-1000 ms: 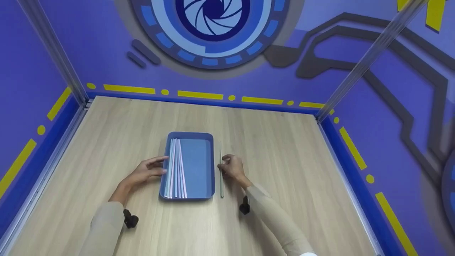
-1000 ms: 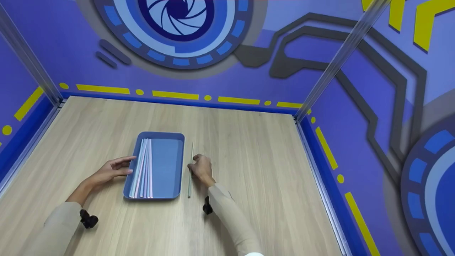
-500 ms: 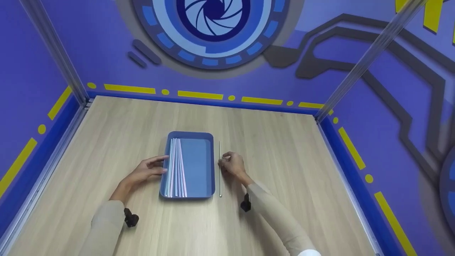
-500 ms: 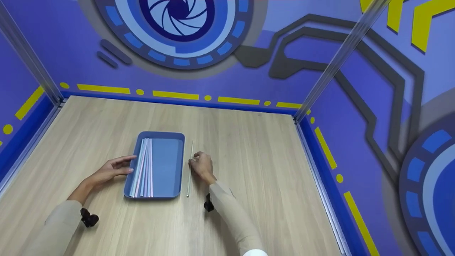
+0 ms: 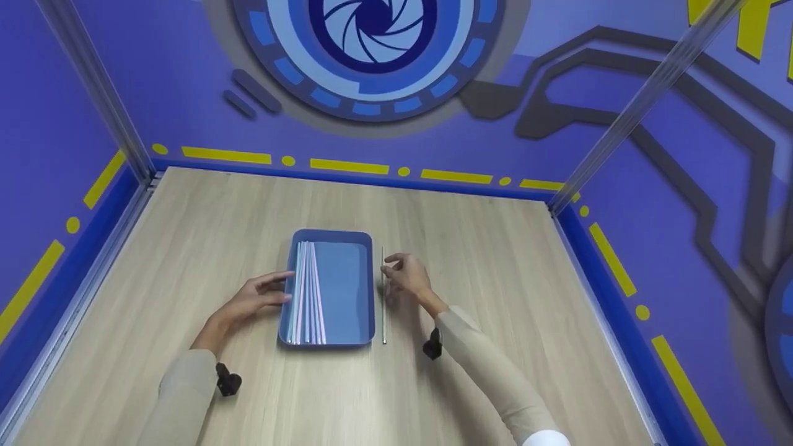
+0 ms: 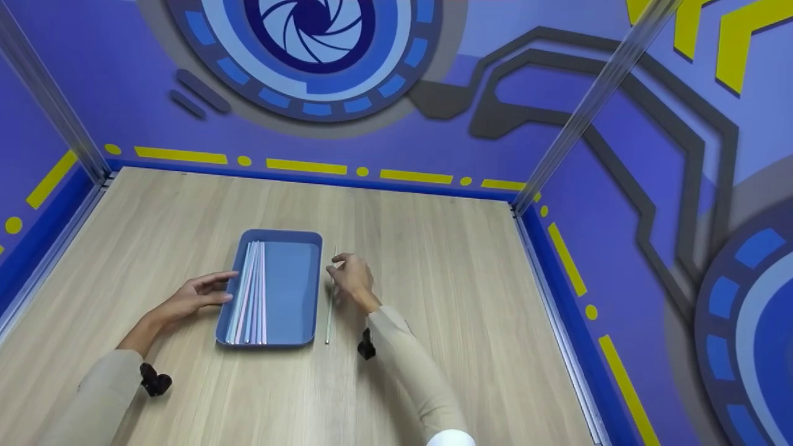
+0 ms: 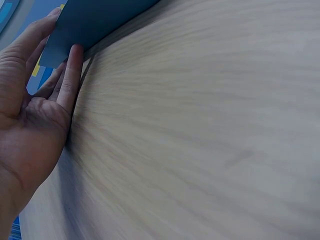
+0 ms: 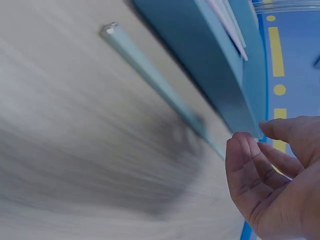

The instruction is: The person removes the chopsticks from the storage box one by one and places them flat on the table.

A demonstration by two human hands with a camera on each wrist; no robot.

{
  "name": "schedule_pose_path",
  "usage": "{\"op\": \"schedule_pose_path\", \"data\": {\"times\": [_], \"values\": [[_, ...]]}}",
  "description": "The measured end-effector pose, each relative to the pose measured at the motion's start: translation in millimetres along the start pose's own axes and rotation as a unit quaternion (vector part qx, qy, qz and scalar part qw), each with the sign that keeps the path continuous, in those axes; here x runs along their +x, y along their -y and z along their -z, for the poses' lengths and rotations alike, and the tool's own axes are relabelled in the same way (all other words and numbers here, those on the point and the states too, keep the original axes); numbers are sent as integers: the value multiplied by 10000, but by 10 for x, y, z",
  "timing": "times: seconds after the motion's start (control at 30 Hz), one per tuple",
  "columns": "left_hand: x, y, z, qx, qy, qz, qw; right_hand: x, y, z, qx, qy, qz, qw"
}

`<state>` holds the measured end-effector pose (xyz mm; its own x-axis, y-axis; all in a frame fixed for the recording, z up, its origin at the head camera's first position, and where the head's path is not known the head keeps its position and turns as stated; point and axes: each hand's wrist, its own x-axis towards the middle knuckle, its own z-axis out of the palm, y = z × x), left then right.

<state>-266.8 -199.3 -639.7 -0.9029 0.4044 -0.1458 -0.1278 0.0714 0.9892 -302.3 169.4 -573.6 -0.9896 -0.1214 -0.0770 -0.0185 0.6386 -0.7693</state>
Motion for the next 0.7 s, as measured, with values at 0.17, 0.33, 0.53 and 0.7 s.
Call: {"op": "schedule_pose_path", "data": {"times": [0.17, 0.33, 0.53, 0.7], "values": [[-4, -1, -9, -178, -24, 116, 9998, 19, 89, 16, 371, 216, 121, 9990], [-8, 0, -12, -228, -45, 112, 9997, 44, 183, -2, 333, 269, 412, 9982], [-4, -1, -11, -218, -75, 102, 9997, 67, 275, -82, 299, 357, 776, 9959], [-2, 9, -15, -204, -59, 104, 9997, 78, 339, -169, 200, 458, 1208, 9914]]}}
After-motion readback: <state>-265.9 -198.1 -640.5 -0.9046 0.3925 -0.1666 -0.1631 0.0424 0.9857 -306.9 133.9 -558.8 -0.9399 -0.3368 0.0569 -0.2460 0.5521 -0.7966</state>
